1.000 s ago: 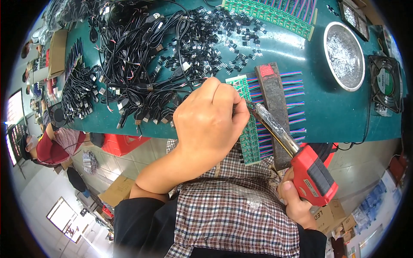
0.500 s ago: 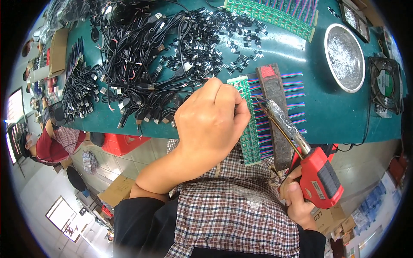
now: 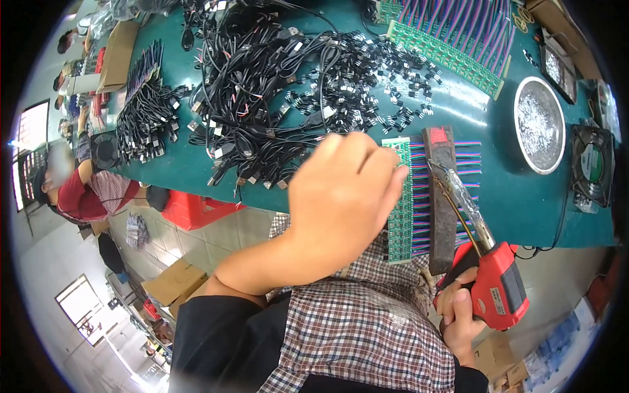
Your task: The person assembles electronic components by soldering wiring harnesses and connector plugs to a circuit board with a soldering iron, using tweezers to manipulate small parts.
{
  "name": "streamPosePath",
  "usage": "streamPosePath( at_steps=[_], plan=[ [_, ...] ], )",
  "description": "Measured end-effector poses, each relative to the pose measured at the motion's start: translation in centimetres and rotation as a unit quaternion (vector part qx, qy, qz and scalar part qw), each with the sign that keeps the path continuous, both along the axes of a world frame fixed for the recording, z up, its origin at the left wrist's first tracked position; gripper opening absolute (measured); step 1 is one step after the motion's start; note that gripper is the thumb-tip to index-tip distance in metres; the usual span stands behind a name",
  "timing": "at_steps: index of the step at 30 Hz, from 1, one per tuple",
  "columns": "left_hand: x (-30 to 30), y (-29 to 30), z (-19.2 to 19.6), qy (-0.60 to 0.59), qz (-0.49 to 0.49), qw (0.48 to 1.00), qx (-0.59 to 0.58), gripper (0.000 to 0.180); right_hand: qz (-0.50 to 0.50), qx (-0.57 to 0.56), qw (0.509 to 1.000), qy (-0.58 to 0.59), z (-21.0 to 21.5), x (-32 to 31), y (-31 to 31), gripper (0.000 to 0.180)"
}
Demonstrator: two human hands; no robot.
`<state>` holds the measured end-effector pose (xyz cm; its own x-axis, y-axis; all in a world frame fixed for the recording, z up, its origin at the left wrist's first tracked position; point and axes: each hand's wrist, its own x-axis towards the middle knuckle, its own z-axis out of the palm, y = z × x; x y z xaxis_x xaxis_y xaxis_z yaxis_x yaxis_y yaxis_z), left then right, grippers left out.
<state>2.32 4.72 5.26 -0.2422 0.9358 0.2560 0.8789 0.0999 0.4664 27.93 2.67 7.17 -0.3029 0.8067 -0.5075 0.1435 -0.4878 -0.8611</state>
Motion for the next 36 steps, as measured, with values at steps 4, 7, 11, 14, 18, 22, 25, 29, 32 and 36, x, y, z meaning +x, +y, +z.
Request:
streamPosePath(
  at_steps=[4, 7, 11, 14, 18, 22, 25, 29, 32, 36],
  plan=[
    [-4.5, -0.1, 1.3, 0.128, 0.106, 0.986, 0.018, 0.010, -0.037, 0.014, 0.999, 0.018, -0.2, -0.1, -0.2, 0.027],
    [-7.6, -2.0, 2.8, 0.121, 0.151, 0.974, 0.116, 0.018, -0.043, 0.026, 0.998, 0.028, -0.3, -0.2, -0.2, 0.025],
    [-10.0, -5.3, 5.2, 0.060, 0.243, 0.960, 0.124, 0.025, -0.048, 0.034, 0.997, 0.040, -0.2, -0.2, 0.1, 0.024],
    [-12.2, -6.6, 4.9, 0.126, 0.147, 0.981, 0.029, 0.027, -0.044, 0.048, 0.997, 0.043, -0.4, -0.3, 0.0, 0.023],
    [-12.2, -6.7, 3.4, 0.044, 0.121, 0.990, 0.060, 0.023, -0.050, 0.051, 0.997, 0.040, -0.3, -0.5, -0.1, 0.023],
    [-13.7, -5.6, 2.7, -0.111, 0.227, 0.940, 0.231, 0.015, -0.050, 0.053, 0.996, 0.048, -0.3, -0.1, -0.2, 0.023],
    [-15.1, -3.1, 4.1, -0.140, 0.277, 0.870, 0.384, 0.023, -0.055, 0.057, 0.996, 0.051, 0.0, -0.3, -0.3, 0.023],
    [-17.4, -2.1, 8.0, -0.146, 0.171, 0.813, 0.537, 0.026, -0.046, 0.059, 0.996, 0.056, 0.1, -0.2, -0.4, 0.025],
    [-16.3, -0.8, 9.2, -0.131, 0.136, 0.806, 0.561, 0.023, -0.050, 0.055, 0.996, 0.053, 0.1, -0.2, -0.5, 0.026],
    [-11.0, 0.0, 8.7, -0.037, 0.100, 0.902, 0.419, 0.013, -0.047, 0.059, 0.996, 0.056, 0.0, -0.5, -0.4, 0.026]
  ],
)
